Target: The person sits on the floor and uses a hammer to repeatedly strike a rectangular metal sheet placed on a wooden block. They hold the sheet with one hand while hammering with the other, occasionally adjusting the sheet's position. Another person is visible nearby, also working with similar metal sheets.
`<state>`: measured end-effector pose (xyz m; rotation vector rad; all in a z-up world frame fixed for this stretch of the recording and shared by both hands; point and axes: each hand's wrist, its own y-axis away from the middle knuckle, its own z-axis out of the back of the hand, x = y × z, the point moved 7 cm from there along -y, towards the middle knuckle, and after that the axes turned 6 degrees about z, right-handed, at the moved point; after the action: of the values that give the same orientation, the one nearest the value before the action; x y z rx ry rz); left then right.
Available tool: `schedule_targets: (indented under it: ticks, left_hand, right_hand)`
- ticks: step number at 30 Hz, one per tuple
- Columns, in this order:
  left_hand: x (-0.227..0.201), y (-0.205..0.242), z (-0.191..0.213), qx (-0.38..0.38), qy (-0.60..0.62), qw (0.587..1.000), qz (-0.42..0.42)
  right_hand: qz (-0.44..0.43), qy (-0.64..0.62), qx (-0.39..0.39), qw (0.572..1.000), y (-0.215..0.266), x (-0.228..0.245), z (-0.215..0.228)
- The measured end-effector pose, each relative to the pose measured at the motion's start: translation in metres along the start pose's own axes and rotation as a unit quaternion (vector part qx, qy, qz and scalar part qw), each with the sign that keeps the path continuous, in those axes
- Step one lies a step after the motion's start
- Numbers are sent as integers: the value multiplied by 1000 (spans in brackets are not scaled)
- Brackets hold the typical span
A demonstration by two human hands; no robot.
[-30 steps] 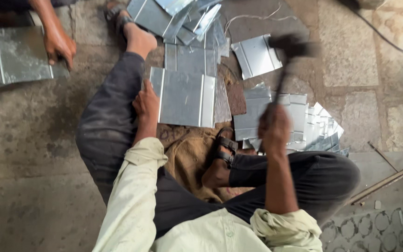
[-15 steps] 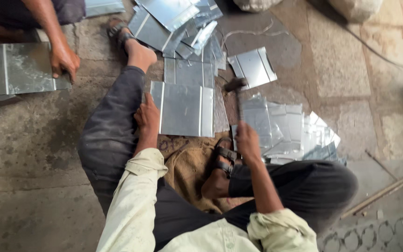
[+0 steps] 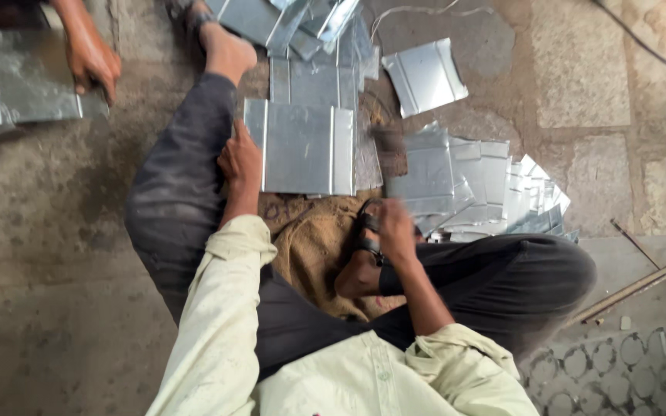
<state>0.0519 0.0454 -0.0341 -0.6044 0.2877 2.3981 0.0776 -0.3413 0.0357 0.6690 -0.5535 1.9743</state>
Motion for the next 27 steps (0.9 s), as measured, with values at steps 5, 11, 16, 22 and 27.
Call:
schedule_targets:
  ticks: [5,11,16,22,27]
  left_hand:
    - [-4,-4,9,0,-1,1000,5]
    - [-7,2,11,28,-23,999,26]
    - [-9,-2,15,20,-4,999,30]
    - [-7,-1,13,25,-18,998,53]
    - [-5,-2,6,34,2,998,43]
  right_hand:
    - [-190,-204,18,960,-23,43,54]
    - [132,-425,-196,874,-10,125,170]
    - [75,-524,-284,800,10,67,110]
    - [-272,-165,54,947,-2,50,37]
    - [-87,-415,-78,902,-14,103,130]
